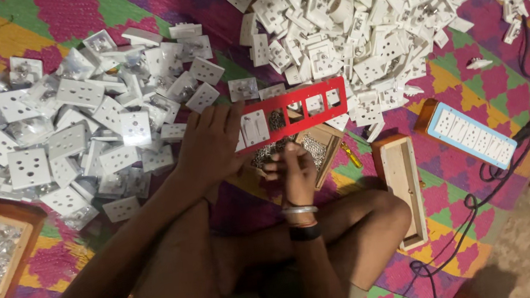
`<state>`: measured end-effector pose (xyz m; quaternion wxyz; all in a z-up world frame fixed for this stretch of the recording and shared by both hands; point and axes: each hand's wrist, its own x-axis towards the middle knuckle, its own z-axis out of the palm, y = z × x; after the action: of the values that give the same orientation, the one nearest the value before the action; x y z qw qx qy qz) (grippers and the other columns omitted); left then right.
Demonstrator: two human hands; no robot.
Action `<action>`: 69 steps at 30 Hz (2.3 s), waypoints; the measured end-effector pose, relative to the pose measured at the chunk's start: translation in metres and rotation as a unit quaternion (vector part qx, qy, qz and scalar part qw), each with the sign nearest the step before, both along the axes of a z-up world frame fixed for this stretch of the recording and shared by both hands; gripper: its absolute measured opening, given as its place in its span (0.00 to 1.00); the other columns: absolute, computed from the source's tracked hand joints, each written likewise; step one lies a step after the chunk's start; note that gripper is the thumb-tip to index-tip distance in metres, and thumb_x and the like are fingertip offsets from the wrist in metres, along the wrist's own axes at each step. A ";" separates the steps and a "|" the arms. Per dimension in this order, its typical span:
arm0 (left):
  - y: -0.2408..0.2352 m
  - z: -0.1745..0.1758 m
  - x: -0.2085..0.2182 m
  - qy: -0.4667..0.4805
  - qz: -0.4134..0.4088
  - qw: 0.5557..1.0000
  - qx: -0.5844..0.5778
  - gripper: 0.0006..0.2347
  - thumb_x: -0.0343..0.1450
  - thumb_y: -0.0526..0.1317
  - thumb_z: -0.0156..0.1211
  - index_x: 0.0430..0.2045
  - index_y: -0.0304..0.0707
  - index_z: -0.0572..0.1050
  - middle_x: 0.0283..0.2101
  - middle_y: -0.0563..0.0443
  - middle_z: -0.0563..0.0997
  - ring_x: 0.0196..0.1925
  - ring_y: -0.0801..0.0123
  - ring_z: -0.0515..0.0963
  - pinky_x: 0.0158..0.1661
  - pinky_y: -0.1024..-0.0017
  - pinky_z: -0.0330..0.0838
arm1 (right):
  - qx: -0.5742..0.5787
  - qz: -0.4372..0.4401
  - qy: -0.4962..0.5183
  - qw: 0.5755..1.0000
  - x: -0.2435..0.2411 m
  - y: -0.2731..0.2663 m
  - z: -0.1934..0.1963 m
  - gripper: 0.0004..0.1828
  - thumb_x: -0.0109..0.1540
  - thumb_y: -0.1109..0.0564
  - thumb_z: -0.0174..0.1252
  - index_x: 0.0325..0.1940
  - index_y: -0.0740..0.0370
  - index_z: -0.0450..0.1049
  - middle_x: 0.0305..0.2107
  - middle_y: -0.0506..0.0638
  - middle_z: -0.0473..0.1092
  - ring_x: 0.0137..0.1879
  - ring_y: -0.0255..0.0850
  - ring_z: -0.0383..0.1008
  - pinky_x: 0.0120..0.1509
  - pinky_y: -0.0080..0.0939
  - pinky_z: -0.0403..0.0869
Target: The person sits on a mat and assembles small white electrical socket components into a red plastic strip. They pick up individual sockets, place them into the strip, and insert small metal pins from a wooden box into each socket. The person handles multiple sockets and pins repeatedly.
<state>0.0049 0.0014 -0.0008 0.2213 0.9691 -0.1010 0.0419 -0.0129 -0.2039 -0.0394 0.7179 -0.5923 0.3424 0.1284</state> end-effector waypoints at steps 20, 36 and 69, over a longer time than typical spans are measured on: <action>0.001 -0.040 0.005 0.290 0.107 0.809 -0.500 0.10 0.67 0.39 0.71 0.35 0.30 0.82 0.31 0.50 0.85 0.31 0.77 0.83 0.33 0.76 0.78 | 0.041 0.081 -0.113 0.989 -0.003 0.001 0.018 0.08 0.69 0.55 0.55 0.38 0.61 0.71 0.21 0.45 0.69 0.24 0.32 0.70 0.29 0.33 0.73; 0.001 -0.029 0.004 0.315 0.092 0.765 -0.554 0.11 0.68 0.38 0.69 0.41 0.30 0.81 0.36 0.52 0.86 0.35 0.78 0.83 0.37 0.75 0.79 | 0.036 0.062 -0.092 0.993 0.003 0.006 0.034 0.10 0.68 0.55 0.57 0.35 0.64 0.70 0.21 0.49 0.72 0.23 0.36 0.74 0.29 0.36 0.76; 0.001 -0.045 -0.002 0.312 0.104 0.776 -0.538 0.07 0.67 0.33 0.68 0.36 0.27 0.82 0.33 0.49 0.86 0.33 0.75 0.84 0.36 0.74 0.79 | -0.029 0.097 -0.144 0.984 -0.002 -0.004 0.026 0.10 0.67 0.58 0.59 0.34 0.61 0.67 0.20 0.44 0.70 0.23 0.33 0.74 0.27 0.34 0.75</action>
<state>0.0034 0.0025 -0.0458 0.7207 0.6563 0.1143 -0.1921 -0.0152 -0.2074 -0.0136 0.7266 -0.6554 0.1800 0.1004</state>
